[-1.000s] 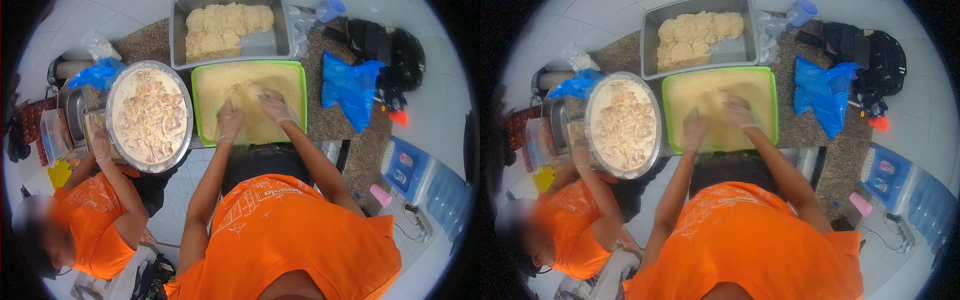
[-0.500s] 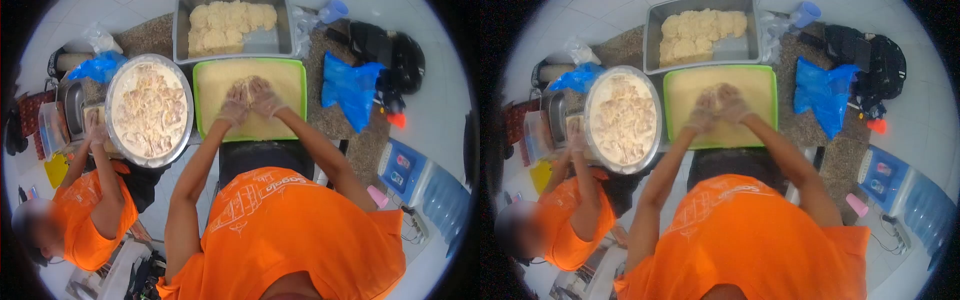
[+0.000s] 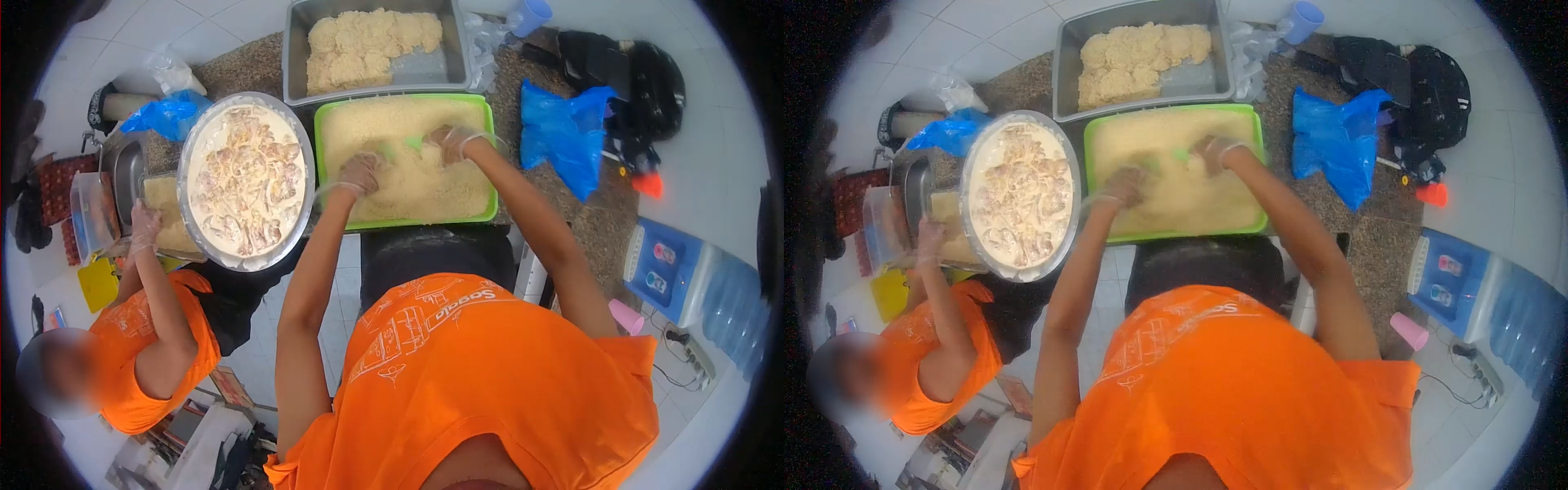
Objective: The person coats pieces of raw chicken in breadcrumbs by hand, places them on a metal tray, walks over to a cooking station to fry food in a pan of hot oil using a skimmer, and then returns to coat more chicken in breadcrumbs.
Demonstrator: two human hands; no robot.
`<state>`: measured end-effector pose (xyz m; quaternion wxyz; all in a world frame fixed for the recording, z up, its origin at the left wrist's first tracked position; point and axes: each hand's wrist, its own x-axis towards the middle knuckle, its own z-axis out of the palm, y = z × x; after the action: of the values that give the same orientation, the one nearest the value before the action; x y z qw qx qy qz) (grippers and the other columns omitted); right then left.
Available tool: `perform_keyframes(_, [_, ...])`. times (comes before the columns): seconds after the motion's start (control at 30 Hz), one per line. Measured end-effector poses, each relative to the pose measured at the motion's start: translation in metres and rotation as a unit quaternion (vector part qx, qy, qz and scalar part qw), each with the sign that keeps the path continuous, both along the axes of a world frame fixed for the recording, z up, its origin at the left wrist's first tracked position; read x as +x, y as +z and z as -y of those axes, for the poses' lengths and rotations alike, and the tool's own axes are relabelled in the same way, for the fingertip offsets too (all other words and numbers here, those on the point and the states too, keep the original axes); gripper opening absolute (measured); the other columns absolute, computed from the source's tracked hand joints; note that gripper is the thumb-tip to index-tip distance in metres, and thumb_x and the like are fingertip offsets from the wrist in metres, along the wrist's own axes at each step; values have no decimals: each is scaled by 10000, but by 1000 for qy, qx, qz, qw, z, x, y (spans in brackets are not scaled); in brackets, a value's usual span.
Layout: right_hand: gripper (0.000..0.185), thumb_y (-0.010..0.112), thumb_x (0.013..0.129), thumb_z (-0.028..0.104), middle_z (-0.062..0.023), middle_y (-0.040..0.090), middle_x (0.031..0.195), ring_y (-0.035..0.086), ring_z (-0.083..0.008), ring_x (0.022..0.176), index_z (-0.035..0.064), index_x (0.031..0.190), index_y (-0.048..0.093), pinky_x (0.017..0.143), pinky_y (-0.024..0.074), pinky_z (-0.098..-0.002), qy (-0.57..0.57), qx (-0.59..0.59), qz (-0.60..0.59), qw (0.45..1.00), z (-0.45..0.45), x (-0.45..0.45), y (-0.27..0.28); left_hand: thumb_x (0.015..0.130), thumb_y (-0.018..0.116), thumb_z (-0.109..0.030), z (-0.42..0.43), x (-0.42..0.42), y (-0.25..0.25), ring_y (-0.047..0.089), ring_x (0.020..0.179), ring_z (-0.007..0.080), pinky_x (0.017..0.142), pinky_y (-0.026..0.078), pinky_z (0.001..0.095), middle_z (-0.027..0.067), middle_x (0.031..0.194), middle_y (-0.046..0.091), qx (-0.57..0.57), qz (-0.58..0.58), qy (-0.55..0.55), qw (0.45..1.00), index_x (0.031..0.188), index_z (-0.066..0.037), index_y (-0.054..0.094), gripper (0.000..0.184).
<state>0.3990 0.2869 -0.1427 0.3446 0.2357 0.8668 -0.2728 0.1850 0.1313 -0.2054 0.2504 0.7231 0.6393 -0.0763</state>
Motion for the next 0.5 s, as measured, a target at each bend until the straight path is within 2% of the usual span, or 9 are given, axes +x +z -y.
perform_keyframes(0.03, [630,731,689,327,-123,541,1308,535,-280,1180,165,1271,549,976,438,-378,-2,1,1,1000,1,7,0,722,691,-318,0,-5,-7,623,964,351,846,495,428,175,1030,658,-10,21,58,998,1014,-91,677,370])
perform_keyframes(0.07, [599,721,705,303,-122,552,1292,542,-283,1168,168,1263,554,976,439,-381,-41,37,-48,997,3,14,-1,722,691,-318,-3,-5,1,623,964,351,846,495,428,175,1030,658,-8,20,58,998,1014,-91,677,370])
perform_keyframes(0.13, [567,711,720,279,-120,562,1276,550,-285,1156,172,1256,559,976,441,-385,-78,72,-97,990,9,26,-1,733,693,-318,-6,-2,36,626,946,336,840,494,420,181,1012,658,-48,70,120,989,1036,-87,665,382])
perform_keyframes(0.2, [427,644,775,191,-147,614,1158,591,-315,1068,127,1194,591,922,471,-397,-98,162,-307,933,21,35,6,739,687,-289,-4,7,58,630,913,347,825,501,430,185,966,656,-6,91,122,988,1020,-81,655,352])
perform_keyframes(0.3, [449,660,736,134,-157,613,1141,587,-319,1050,113,1179,592,937,454,-398,-127,142,-318,929,48,34,41,749,687,-278,10,36,52,628,898,355,818,503,443,190,946,649,82,132,166,974,1033,-90,640,344])
perform_keyframes(0.37, [435,656,742,140,-157,617,1139,589,-321,1044,113,1173,600,934,455,-401,-134,122,-300,936,66,43,24,754,693,-297,21,52,51,623,916,351,826,499,446,190,970,644,135,148,205,958,1061,-104,633,367])
perform_keyframes(0.43, [404,630,778,149,-167,617,1152,592,-327,1047,90,1176,600,963,441,-400,-151,96,-240,954,77,45,28,771,671,-270,31,60,63,600,975,354,866,476,466,215,1029,618,116,161,103,975,1085,-78,623,371])
perform_keyframes(0.47, [404,630,778,149,-167,617,1152,592,-327,1047,90,1176,600,963,441,-400,-151,97,-242,954,71,47,26,771,671,-270,28,54,56,600,975,354,866,476,466,216,1029,618,118,159,104,975,1085,-78,623,371])
perform_keyframes(0.5, [409,616,795,159,-171,601,1184,574,-327,1086,79,1195,588,988,423,-401,-267,37,-291,918,61,53,22,765,670,-261,25,44,46,579,1024,368,901,459,469,227,1084,600,147,145,158,966,1129,-68,606,416])
